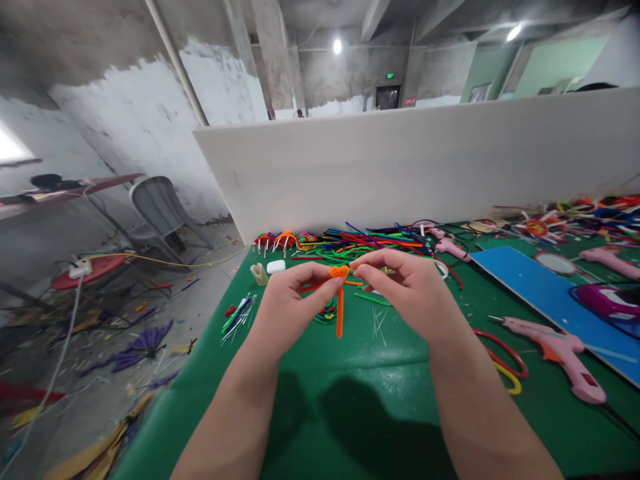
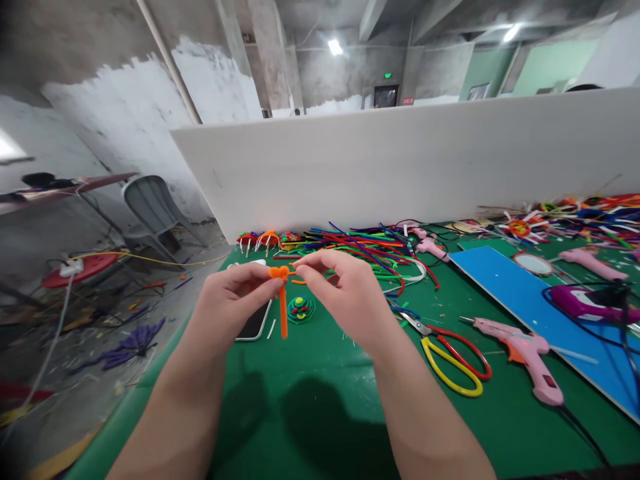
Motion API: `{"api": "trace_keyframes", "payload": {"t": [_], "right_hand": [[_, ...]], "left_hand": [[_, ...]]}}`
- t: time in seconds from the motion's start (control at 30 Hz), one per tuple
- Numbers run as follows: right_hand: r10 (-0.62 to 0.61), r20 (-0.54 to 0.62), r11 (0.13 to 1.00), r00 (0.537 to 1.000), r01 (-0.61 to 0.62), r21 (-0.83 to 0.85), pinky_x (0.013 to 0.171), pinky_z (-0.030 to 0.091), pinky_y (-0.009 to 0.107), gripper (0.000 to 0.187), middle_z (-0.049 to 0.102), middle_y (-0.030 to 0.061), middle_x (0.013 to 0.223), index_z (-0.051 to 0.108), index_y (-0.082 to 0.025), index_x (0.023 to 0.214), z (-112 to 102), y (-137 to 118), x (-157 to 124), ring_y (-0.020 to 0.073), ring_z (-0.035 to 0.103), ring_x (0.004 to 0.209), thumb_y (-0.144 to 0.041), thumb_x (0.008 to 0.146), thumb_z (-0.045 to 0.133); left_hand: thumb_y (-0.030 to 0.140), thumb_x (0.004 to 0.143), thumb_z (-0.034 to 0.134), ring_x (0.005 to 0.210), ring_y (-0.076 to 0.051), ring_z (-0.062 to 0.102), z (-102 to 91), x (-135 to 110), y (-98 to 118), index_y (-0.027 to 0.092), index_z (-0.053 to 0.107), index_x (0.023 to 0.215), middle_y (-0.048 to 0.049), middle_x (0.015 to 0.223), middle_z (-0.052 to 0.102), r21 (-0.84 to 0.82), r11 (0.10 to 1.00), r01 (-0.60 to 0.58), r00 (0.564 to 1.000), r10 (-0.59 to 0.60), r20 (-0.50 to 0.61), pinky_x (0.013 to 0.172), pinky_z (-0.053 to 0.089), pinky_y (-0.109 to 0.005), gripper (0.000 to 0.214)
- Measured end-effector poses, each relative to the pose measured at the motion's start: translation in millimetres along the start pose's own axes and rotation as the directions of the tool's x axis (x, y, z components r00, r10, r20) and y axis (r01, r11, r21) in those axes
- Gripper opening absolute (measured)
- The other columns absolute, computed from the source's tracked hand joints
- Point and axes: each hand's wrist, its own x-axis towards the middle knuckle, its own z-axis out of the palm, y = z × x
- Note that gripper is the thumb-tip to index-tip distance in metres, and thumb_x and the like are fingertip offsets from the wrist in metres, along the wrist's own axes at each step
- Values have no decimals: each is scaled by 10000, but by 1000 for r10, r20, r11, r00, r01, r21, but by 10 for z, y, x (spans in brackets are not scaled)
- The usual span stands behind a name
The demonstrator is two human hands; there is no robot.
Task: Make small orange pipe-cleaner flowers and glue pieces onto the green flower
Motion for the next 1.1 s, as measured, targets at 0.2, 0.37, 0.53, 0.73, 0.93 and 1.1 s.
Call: {"api": "trace_keyframes", "payload": {"t": [0.2, 0.37, 0.53, 0.73, 0.93, 1.1], "right_hand": [[-39, 44, 995, 998, 43, -93, 499, 415, 196, 107, 621, -7, 708, 628, -208, 764, 27, 4, 5, 109, 560, 638, -260, 779, 535], [-61, 13, 977, 998, 62, -202, 519, 409, 201, 68, 613, -5, 707, 589, -195, 723, 76, 28, 6, 110, 546, 642, -205, 757, 531], [-17, 53, 985, 998, 26, -172, 488, 384, 192, 88, 599, -16, 689, 584, -191, 730, 78, 38, 12, 90, 525, 584, -233, 773, 520], [-10, 66, 985, 998, 21, -173, 510, 382, 186, 88, 591, -25, 713, 576, -183, 754, 79, 1, -7, 78, 527, 609, -213, 784, 499], [-3, 100, 987, 995, 19, -159, 516, 389, 173, 61, 591, -33, 705, 563, -179, 739, 62, -18, -13, 68, 527, 618, -187, 764, 508], [13, 112, 992, 994, 2, -129, 492, 372, 157, 52, 566, -44, 668, 546, -172, 719, 83, -32, -11, 53, 503, 591, -159, 749, 507]], "left_hand": [[305, 730, 622, 640, -119, 585, 33, 10, 11, 197, 664, 771, 5, 696, 649, 82, 997, 2, 998, -7, 67, 572, 465, -214, 123], [308, 742, 611, 669, -128, 592, 34, -1, 24, 192, 665, 796, 0, 737, 663, 135, 991, -11, 994, -4, 113, 605, 465, -219, 139], [293, 748, 605, 636, -109, 578, 4, 2, 52, 204, 666, 773, 21, 699, 652, 193, 981, -33, 991, 7, 134, 571, 445, -191, 111], [307, 763, 581, 619, -102, 566, -11, 0, 89, 183, 645, 746, 24, 692, 651, 225, 974, -21, 984, -20, 179, 555, 427, -190, 140], [302, 808, 508, 579, -83, 535, -33, -13, 123, 180, 660, 737, 26, 656, 637, 266, 961, -75, 978, 19, 209, 522, 391, -180, 207], [266, 803, 500, 562, -85, 528, -23, -18, 119, 172, 659, 713, 25, 627, 629, 285, 955, -79, 982, 25, 188, 510, 388, -184, 205]]}}
